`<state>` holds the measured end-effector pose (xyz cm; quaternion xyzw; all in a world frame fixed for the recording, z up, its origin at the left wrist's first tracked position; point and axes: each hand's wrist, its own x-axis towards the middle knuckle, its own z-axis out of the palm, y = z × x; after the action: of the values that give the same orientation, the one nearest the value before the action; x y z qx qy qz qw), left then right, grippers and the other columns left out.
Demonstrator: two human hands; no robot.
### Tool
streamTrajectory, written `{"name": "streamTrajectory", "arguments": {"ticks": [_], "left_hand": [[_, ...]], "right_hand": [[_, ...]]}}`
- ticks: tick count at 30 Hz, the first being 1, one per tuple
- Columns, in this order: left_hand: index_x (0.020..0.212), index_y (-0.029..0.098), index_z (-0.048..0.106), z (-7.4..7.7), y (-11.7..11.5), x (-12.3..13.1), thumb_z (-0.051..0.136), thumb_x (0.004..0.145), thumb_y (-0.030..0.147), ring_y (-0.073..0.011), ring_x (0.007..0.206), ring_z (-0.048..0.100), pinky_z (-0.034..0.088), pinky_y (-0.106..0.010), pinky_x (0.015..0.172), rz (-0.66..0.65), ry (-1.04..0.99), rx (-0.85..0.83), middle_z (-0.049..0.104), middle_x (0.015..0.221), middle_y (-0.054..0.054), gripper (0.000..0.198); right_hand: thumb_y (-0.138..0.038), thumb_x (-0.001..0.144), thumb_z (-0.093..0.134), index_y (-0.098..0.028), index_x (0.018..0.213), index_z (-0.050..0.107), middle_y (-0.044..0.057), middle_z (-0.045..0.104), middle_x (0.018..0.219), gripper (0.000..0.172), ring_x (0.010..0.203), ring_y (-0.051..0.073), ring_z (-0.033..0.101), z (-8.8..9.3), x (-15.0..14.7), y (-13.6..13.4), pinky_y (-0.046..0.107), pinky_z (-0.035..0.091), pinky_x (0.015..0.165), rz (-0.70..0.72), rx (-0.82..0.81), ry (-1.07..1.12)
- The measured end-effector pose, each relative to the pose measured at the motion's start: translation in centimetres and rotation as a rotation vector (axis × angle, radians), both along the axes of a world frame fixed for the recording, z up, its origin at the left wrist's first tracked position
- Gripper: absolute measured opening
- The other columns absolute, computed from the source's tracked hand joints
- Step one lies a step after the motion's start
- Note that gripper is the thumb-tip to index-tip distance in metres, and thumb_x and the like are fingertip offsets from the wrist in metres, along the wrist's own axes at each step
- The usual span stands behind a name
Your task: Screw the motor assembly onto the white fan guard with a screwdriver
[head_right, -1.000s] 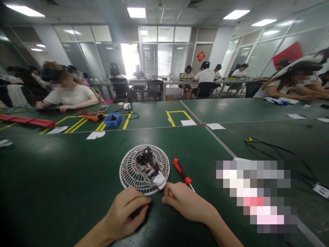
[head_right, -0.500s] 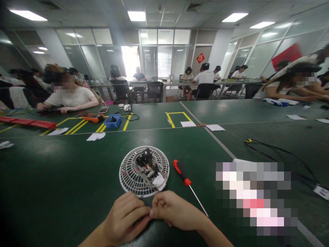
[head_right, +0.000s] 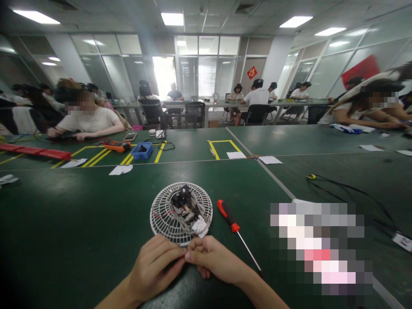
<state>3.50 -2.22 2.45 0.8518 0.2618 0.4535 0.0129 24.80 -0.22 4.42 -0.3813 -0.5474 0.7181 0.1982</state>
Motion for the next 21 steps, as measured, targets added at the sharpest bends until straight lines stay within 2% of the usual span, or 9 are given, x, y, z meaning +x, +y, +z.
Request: {"name": "streamTrajectory", "arguments": {"ticks": [6,15,21], "left_hand": [[0.103,0.015,0.066,0.1,0.0,0.4,0.068,0.086,0.004,-0.0164,0.069,0.065,0.048,-0.031,0.063,0.014,-0.052,0.002,0.075,0.082,-0.005,0.021],[0.102,0.016,0.065,0.2,0.0,0.5,0.065,0.083,0.003,-0.0159,0.067,0.064,0.047,-0.031,0.062,0.007,-0.097,-0.039,0.074,0.082,-0.004,0.023],[0.1,0.017,0.065,0.1,-0.1,0.5,0.065,0.082,0.004,-0.0162,0.067,0.064,0.048,-0.03,0.062,0.012,-0.127,-0.073,0.073,0.08,-0.004,0.023]], "right_hand": [[-0.064,0.08,0.076,-0.02,0.081,0.056,-0.009,0.051,0.052,0.049,0.045,0.007,0.04,-0.2,-0.3,-0.2,0.022,0.032,0.048,-0.032,0.004,-0.007],[-0.066,0.076,0.079,-0.02,0.079,0.056,-0.009,0.051,0.051,0.052,0.045,0.007,0.039,-0.3,-0.8,-0.3,0.023,0.026,0.047,-0.038,0.005,0.041],[-0.065,0.076,0.08,-0.019,0.08,0.057,-0.009,0.05,0.056,0.052,0.046,0.007,0.039,-1.1,-1.0,-0.5,0.023,0.025,0.047,-0.074,0.024,0.068]]}}
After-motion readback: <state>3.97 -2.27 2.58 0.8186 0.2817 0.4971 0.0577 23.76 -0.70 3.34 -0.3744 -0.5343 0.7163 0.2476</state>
